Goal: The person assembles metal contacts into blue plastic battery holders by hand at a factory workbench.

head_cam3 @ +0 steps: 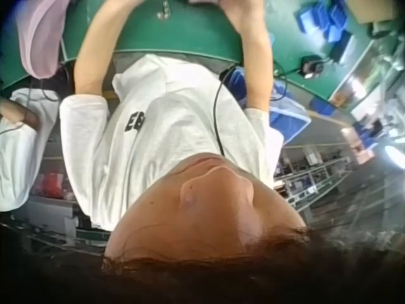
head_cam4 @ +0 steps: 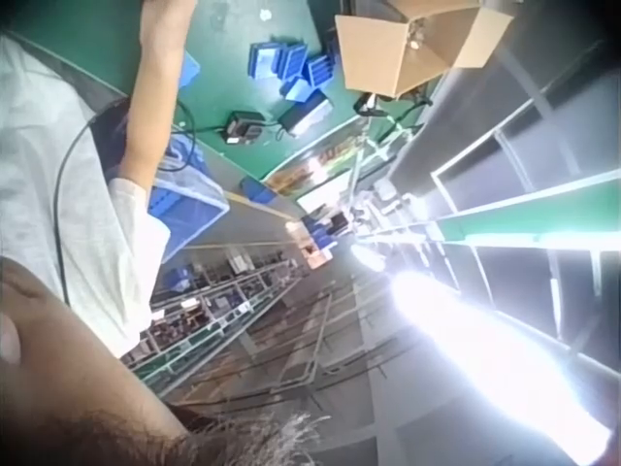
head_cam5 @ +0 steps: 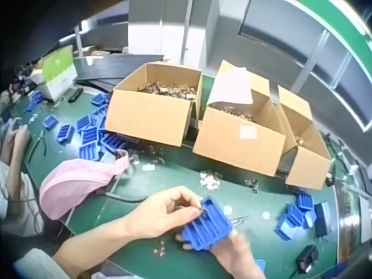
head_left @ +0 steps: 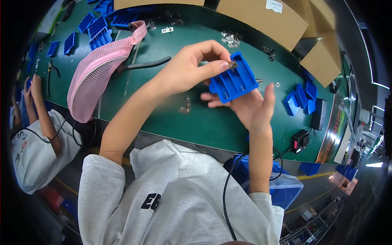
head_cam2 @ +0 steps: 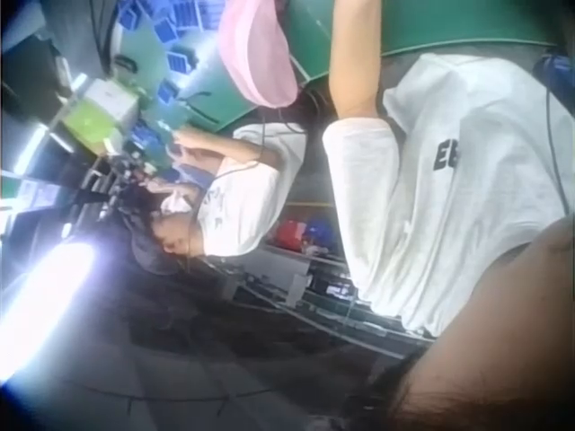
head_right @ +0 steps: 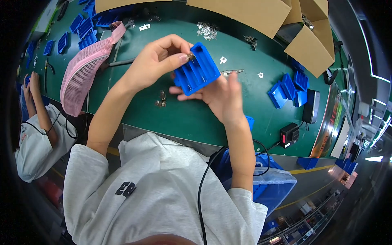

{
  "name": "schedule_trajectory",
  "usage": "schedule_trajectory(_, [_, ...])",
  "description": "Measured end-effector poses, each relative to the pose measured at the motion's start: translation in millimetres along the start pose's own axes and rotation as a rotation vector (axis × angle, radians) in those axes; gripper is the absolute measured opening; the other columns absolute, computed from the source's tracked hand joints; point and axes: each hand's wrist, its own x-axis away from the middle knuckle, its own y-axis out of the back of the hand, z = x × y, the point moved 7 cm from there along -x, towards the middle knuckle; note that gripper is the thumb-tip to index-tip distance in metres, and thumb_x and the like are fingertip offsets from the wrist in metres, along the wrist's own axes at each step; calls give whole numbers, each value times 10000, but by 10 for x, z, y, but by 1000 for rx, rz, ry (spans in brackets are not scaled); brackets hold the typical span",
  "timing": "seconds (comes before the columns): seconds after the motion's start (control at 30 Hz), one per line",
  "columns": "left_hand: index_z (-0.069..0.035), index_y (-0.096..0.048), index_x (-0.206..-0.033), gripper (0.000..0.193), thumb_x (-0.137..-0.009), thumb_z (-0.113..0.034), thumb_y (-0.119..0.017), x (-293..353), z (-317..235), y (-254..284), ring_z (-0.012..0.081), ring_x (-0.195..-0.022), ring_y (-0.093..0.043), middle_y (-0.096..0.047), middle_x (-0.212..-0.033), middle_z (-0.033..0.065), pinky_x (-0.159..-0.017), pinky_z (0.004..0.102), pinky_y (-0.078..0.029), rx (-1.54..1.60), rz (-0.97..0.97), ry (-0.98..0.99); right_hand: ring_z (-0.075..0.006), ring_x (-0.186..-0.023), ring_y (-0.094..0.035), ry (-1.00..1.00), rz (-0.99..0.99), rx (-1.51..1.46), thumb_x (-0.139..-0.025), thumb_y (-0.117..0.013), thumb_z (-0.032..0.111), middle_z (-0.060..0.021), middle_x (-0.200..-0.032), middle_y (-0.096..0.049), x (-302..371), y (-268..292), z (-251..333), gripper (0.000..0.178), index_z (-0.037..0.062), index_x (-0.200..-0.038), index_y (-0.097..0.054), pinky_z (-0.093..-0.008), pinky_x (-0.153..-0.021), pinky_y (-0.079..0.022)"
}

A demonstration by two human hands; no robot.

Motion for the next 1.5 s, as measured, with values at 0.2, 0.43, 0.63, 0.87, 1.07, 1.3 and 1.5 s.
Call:
schedule_trajectory(0.2, [-17,-599,-922,89,-864,-85,-602,77,-81,-199,163,-975,-571,-609,-1089,94,-872,298,-449,-319,126,-149,-443,-902,-621,-198,-114,-62,-879,-192,696,-285,-1031,-593,-7,98,-201,849,-30,-1231,-454,-466,-710,-531])
schedule_trajectory(0.43, [-22,-647,-917,101,-821,-54,-641,80,-208,19,122,-840,-553,-609,-969,63,-742,244,-435,-410,-244,-237,-305,-859,-641,-63,-200,-52,-920,-227,613,-243,-1063,-590,-53,103,-147,753,-41,-1196,-481,-388,-722,-527])
schedule_trajectory(0.63, [-14,-653,-916,105,-819,-54,-647,107,-143,-113,147,-832,-562,-619,-910,70,-757,270,-451,-385,-209,-210,-325,-877,-626,-45,-227,-43,-944,-223,584,-190,-1080,-576,-70,40,-169,685,-6,-1185,-475,-460,-724,-540])
schedule_trajectory(0.87, [-12,-656,-914,103,-820,-52,-649,109,-136,-142,151,-817,-574,-620,-909,75,-736,272,-466,-399,-225,-237,-276,-967,-612,-44,-230,-51,-922,-227,640,-179,-1103,-567,-51,61,-184,767,-23,-1253,-424,-423,-800,-535])
schedule_trajectory(1.07, [-12,-660,-904,96,-817,-52,-656,113,-190,-137,137,-790,-574,-621,-901,73,-725,259,-468,-415,-258,-293,-288,-1002,-604,-49,-185,-111,-930,-219,627,-192,-1140,-549,-38,13,-168,762,-28,-1272,-405,-442,-831,-529])
schedule_trajectory(1.3, [-11,-662,-904,97,-819,-57,-659,76,-139,-102,120,-779,-569,-617,-905,65,-712,253,-466,-418,-223,-225,-300,-1011,-600,-40,-188,-139,-925,-230,633,-196,-1165,-533,-40,7,-168,772,-31,-1286,-386,-461,-853,-524])
schedule_trajectory(1.5, [-18,-665,-903,101,-812,-61,-666,88,-165,-152,141,-797,-576,-615,-909,69,-710,258,-470,-469,-230,-301,-286,-1001,-598,-45,-158,-161,-928,-274,612,-177,-1139,-540,-35,67,-229,715,-4,-1272,-393,-439,-814,-541])
